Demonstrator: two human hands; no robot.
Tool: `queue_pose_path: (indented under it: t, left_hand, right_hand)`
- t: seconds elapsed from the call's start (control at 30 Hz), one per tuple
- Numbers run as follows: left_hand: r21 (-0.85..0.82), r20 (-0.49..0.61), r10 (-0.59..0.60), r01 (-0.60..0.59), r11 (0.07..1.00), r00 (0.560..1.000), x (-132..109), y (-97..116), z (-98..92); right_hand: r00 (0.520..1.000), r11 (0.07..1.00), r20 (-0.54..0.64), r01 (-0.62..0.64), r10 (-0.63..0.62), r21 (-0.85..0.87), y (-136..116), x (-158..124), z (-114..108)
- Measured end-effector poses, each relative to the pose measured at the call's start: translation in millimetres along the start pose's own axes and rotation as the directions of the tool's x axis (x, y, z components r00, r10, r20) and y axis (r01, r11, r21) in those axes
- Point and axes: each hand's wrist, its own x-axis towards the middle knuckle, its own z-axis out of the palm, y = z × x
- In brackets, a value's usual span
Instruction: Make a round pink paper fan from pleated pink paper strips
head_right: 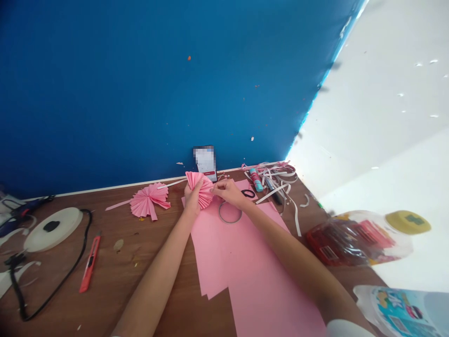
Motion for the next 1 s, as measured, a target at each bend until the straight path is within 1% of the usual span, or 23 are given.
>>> queue_pose_path:
  t: [0.13, 0.23, 0.3, 0.37, 0.47, 0.6, 0.7, 0.83, 1.0]
  left_hand:
    - [0.028, 0.069, 0.008, -0.01, 1.0, 0.998, -3.9, 4.8, 2.7]
    - [0.09, 0.138, 0.013, -0.026, 0.996, 0.99, -6.0, 7.5, 4.0]
    - [0.127, 0.17, 0.007, -0.029, 0.992, 0.985, -6.6, 8.0, 4.7]
    - [0.141, 0.192, 0.002, -0.029, 0.99, 0.981, -7.0, 8.2, 5.4]
    - [0.155, 0.224, 0.005, -0.041, 0.987, 0.975, -7.2, 8.9, 5.7]
    - [0.182, 0.261, 0.012, -0.062, 0.981, 0.965, -7.0, 10.0, 5.0]
    - [0.186, 0.27, 0.019, -0.071, 0.98, 0.963, -7.1, 9.3, 4.4]
    - [0.196, 0.274, 0.033, -0.089, 0.977, 0.961, -7.2, 6.8, 3.6]
    - [0.158, 0.241, 0.045, -0.085, 0.984, 0.97, -6.3, 4.2, 2.6]
  right_hand:
    - [0.998, 0.999, -0.035, -0.044, 0.045, 0.01, 5.5, 1.8, -2.7]
    - [0.99, 1.0, -0.14, -0.003, 0.002, -0.01, 10.0, 5.9, -5.2]
    - [0.982, 0.999, -0.184, 0.028, -0.035, -0.041, 12.4, 8.6, -5.9]
    - [0.983, 0.997, -0.174, 0.045, -0.055, -0.064, 14.8, 10.4, -5.7]
    - [0.986, 0.997, -0.153, 0.059, -0.066, -0.047, 19.0, 11.4, -4.1]
    - [0.98, 0.997, -0.186, 0.069, -0.064, 0.017, 22.9, 11.1, -2.3]
    - [0.975, 0.996, -0.217, 0.063, -0.05, 0.056, 22.2, 10.3, -1.5]
    - [0.973, 0.997, -0.229, 0.037, -0.02, 0.071, 18.6, 9.0, -0.7]
    - [0.958, 0.994, -0.286, 0.006, 0.026, 0.107, 15.5, 9.9, -2.2]
